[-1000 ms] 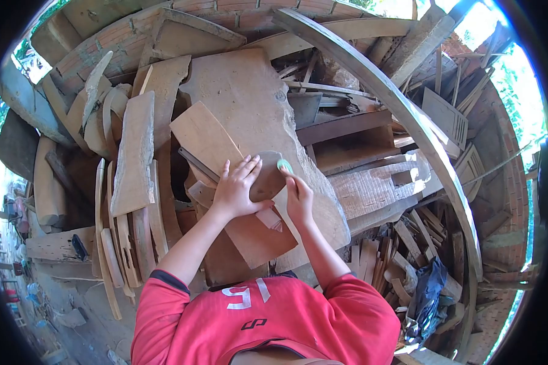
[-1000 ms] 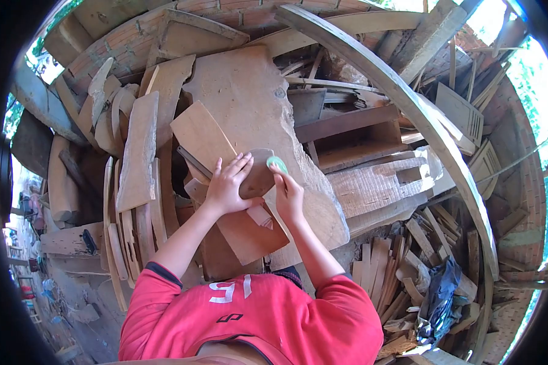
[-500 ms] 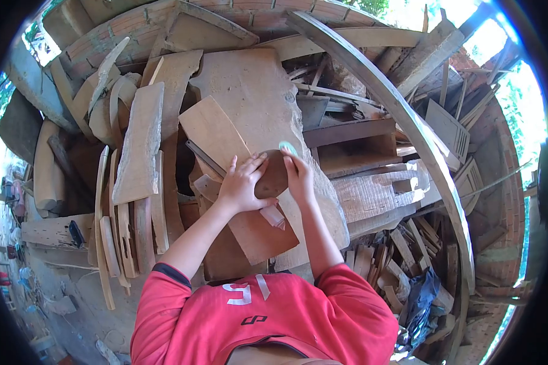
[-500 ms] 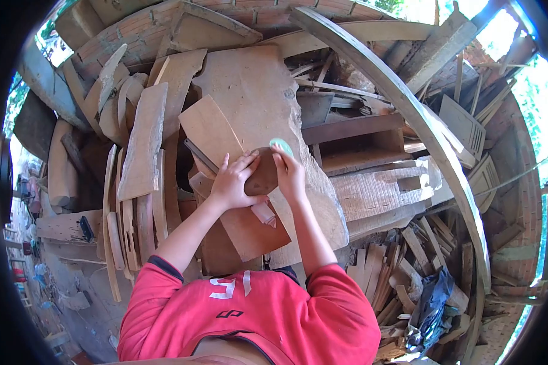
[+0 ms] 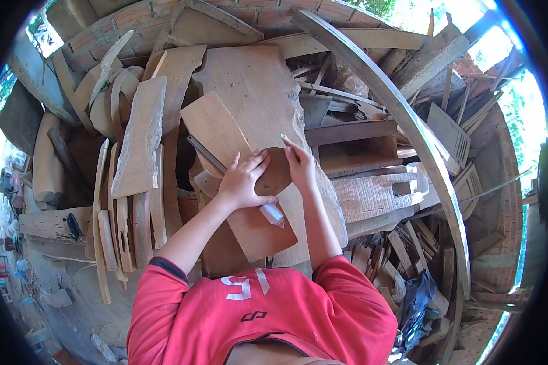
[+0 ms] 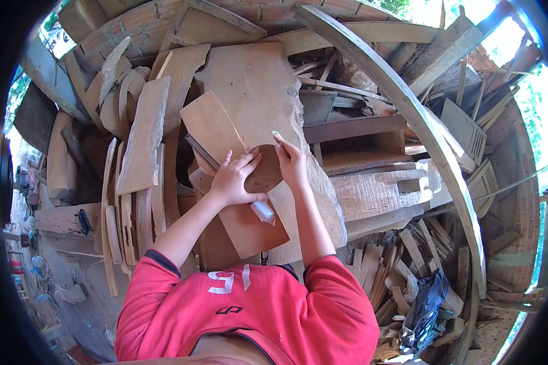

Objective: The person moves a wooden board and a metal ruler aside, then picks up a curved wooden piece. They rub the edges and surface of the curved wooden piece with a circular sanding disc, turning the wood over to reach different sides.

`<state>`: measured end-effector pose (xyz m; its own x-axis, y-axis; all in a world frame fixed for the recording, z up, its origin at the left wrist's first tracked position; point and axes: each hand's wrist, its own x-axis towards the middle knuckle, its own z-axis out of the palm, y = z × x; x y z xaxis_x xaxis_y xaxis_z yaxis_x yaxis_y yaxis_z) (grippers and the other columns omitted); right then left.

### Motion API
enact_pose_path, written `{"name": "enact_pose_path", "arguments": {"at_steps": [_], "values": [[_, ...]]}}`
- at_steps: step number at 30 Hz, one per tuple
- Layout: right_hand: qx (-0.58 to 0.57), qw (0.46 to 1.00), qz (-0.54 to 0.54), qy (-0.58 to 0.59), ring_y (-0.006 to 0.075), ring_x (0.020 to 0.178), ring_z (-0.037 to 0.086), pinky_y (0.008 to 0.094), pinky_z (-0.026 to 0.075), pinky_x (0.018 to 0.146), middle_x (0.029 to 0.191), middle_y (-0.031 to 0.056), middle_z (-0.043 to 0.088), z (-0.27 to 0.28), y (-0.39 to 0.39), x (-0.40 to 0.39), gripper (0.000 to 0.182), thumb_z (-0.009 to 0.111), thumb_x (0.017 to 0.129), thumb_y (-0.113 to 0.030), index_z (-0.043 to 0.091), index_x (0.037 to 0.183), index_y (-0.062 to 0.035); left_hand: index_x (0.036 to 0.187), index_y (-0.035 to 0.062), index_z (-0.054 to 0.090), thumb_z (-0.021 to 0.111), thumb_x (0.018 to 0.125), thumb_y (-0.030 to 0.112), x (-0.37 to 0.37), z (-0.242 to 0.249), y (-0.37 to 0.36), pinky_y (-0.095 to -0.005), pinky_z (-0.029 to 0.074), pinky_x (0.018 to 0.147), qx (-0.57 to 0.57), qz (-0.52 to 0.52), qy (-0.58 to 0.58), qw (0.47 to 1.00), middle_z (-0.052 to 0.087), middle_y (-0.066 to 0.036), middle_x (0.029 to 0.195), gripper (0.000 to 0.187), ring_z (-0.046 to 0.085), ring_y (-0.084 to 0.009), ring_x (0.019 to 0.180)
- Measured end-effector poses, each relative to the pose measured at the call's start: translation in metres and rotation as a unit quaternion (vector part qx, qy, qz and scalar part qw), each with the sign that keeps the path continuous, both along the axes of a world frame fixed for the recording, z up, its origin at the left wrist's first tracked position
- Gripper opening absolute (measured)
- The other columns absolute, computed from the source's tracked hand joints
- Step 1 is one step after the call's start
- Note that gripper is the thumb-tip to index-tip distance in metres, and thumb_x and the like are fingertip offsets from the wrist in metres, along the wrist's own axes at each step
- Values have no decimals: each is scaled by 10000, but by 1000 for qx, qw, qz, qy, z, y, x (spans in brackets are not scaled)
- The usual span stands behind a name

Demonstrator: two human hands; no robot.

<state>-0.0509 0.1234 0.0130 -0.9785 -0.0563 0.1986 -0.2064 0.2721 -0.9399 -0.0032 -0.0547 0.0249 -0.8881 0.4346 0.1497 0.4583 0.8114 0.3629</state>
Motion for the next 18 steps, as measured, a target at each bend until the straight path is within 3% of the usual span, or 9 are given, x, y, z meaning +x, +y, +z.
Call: {"name": "enact_pose_path", "arguments": {"at_steps": [1,7,13,18], "values": [[29,999,-9,39,198,1068,576,278,424,902,1109,164,618,1,-2,6,246,530,887,-57,595,1115,9,1337,38,382,634,592,676,1,0,0,-547,180,1071,0,1,0,1000,345,-99,1413,1013,290,-217,1329],[8,1000,8,22,180,1073,560,276,395,938,1133,129,611,-6,18,74,270,487,903,-35,573,1158,-6,1361,62,353,618,621,675,1,1,1,-535,182,1073,2,4,-8,1000,334,-92,1422,997,284,-214,1333],[13,1000,9,-6,187,1040,582,278,419,900,1086,139,632,0,6,1,247,493,912,-78,588,1125,6,1327,34,399,631,594,676,-1,-1,1,-539,183,1072,14,-5,-13,1000,337,-95,1419,1002,288,-217,1330],[2,999,-42,8,173,1072,557,269,395,928,1109,130,622,-5,0,32,255,479,913,-53,579,1139,6,1329,40,394,638,596,669,-1,-1,0,-539,188,1071,8,2,-3,1000,345,-86,1415,997,295,-218,1327]]}}
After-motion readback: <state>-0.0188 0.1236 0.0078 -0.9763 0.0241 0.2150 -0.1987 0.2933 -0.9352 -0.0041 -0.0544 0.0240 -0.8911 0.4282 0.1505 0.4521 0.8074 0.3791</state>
